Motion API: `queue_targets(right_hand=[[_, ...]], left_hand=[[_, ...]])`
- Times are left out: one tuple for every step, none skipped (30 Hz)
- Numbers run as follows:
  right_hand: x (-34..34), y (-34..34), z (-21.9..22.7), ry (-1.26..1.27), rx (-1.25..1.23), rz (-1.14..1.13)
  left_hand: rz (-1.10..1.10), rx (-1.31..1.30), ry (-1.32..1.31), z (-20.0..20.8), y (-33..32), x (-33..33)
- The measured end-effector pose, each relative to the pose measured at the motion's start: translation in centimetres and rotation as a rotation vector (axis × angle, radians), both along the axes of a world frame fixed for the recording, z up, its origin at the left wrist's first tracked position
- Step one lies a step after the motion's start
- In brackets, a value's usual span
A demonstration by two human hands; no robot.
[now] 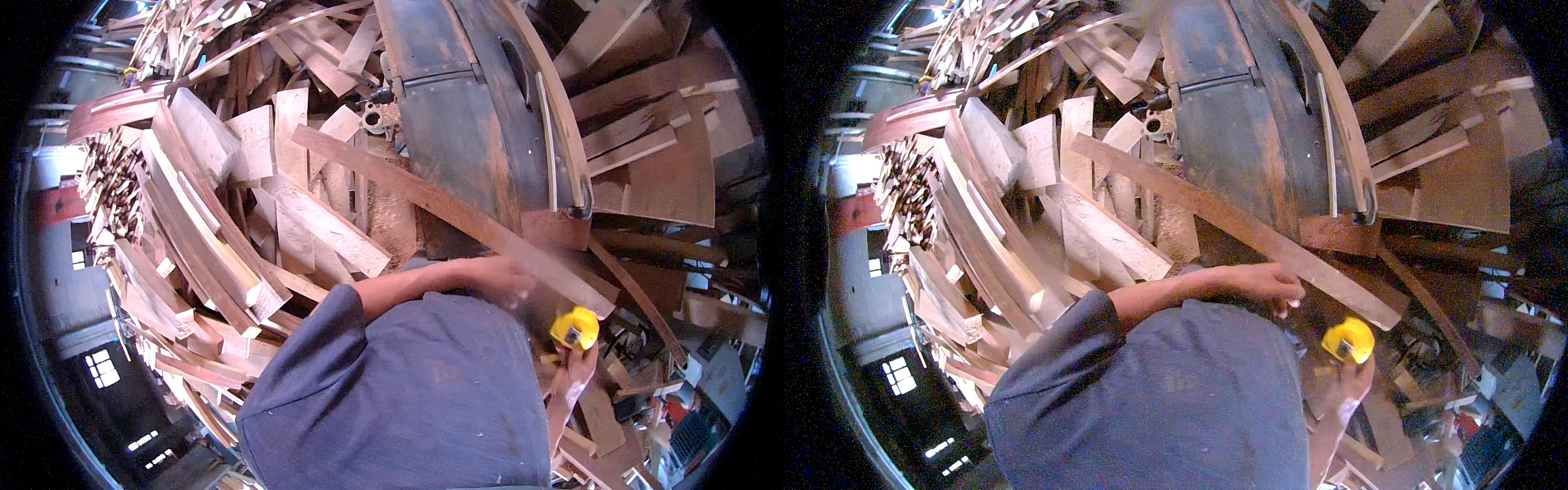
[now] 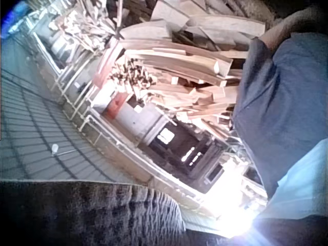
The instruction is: The person selects a piece of wood from a pile and uses a cordless drill to make a hole in it. They then move to a table saw and cut several pieces of wood, including a long plank and smaller offcuts. The person also uses a tape measure to measure a piece of wood.
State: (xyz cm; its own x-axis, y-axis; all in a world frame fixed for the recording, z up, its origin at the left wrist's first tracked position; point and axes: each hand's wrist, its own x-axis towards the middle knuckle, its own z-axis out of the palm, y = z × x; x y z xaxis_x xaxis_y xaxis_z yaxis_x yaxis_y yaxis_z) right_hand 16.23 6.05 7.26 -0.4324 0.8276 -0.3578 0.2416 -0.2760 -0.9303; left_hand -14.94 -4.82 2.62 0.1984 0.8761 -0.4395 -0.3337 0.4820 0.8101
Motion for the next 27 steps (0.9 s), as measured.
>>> queue_targets(right_hand=[[-3.6,-0.5,0.8,0.178,0.007,0.038],[-5.4,-0.4,0.8,0.131,-0.012,0.072],[-7.6,-0.8,1.1,0.176,-0.032,0.107],[-9.8,-1.3,1.7,0.224,-0.06,0.16],[-11.1,-1.2,2.5,0.288,-0.157,0.253],[-12.0,-1.5,2.9,0.291,-0.323,0.248],[-12.5,-1.1,2.7,0.27,-0.251,0.316],[-12.5,-0.7,1.8,0.251,-0.177,0.381],[-12.1,0.1,0.5,0.239,-0.205,0.493],[-12.3,0.5,-0.7,0.344,-0.312,0.588],[-13.8,0.0,0.5,0.244,-0.343,0.579],[-15.2,-0.6,1.6,0.144,-0.371,0.569],[-14.9,0.0,-0.9,0.046,-0.34,0.59],[-15.6,0.4,-2.4,-0.067,-0.332,0.66],[-16.6,0.4,-3.1,-0.06,-0.282,0.704],[-17.8,0.1,-3.2,-0.059,-0.233,0.752],[-20.1,-0.4,-0.1,-0.148,-0.25,0.824],[-20.6,-0.1,-0.5,-0.173,-0.145,0.897],[-21.0,0.3,-0.7,-0.2,-0.034,0.952],[-20.5,0.9,-0.8,-0.288,-0.01,0.987],[-20.2,1.4,-0.6,-0.351,-0.052,0.965],[-19.8,1.7,-0.2,-0.413,-0.096,0.939],[-19.1,2.2,0.2,-0.477,-0.139,0.911],[-17.4,3.5,-0.4,-0.522,0.011,0.975],[-15.5,5.1,-1.7,-0.566,0.162,1.027],[-13.3,6.6,-2.8,-0.615,0.304,1.059],[-11.6,7.7,-3.1,-0.642,0.282,1.011]], left_hand=[[-0.029,-0.04,-0.041,2.2,0.5,-0.2],[-0.06,-0.077,-0.083,4.8,1.0,-0.7],[-0.087,-0.114,-0.125,6.1,1.1,-1.2],[-0.034,-0.088,-0.113,6.4,0.4,-1.7],[0.009,-0.057,-0.102,6.2,0.0,-2.3],[0.055,-0.026,-0.091,5.9,-0.4,-2.9],[0.085,0.077,-0.041,4.5,-0.8,-3.4],[0.179,0.104,-0.024,3.8,-1.5,-3.6],[0.274,0.132,-0.005,3.2,-2.4,-3.8],[0.355,0.161,0.006,2.4,-2.9,-3.7],[0.375,0.206,0.032,1.4,-3.3,-3.8],[0.331,0.125,0.047,0.5,-3.6,-3.7],[0.338,0.199,0.097,-0.9,-3.2,-3.1],[0.349,0.264,0.158,-2.7,-2.8,-2.7],[0.444,0.349,0.155,-1.0,-3.0,-3.2],[0.448,0.337,0.189,-1.9,-3.0,-3.6],[0.462,0.32,0.229,-3.3,-3.1,-4.1],[0.473,0.301,0.268,-4.6,-3.1,-4.4],[0.437,0.215,0.281,-4.0,-3.6,-5.9],[0.465,0.156,0.239,-3.2,-4.8,-7.8],[0.514,0.131,0.262,-4.3,-5.8,-9.2],[0.578,0.113,0.262,-3.6,-7.7,-11.6],[0.66,0.088,0.283,-3.5,-9.7,-14.0],[0.783,0.008,0.198,-4.8,-11.8,-15.7],[0.977,0.075,0.084,-7.1,-14.3,-18.1],[1.051,-0.039,0.148,-4.9,-16.6,-21.7],[1.16,0.082,0.244,-8.6,-20.0,-25.4]])
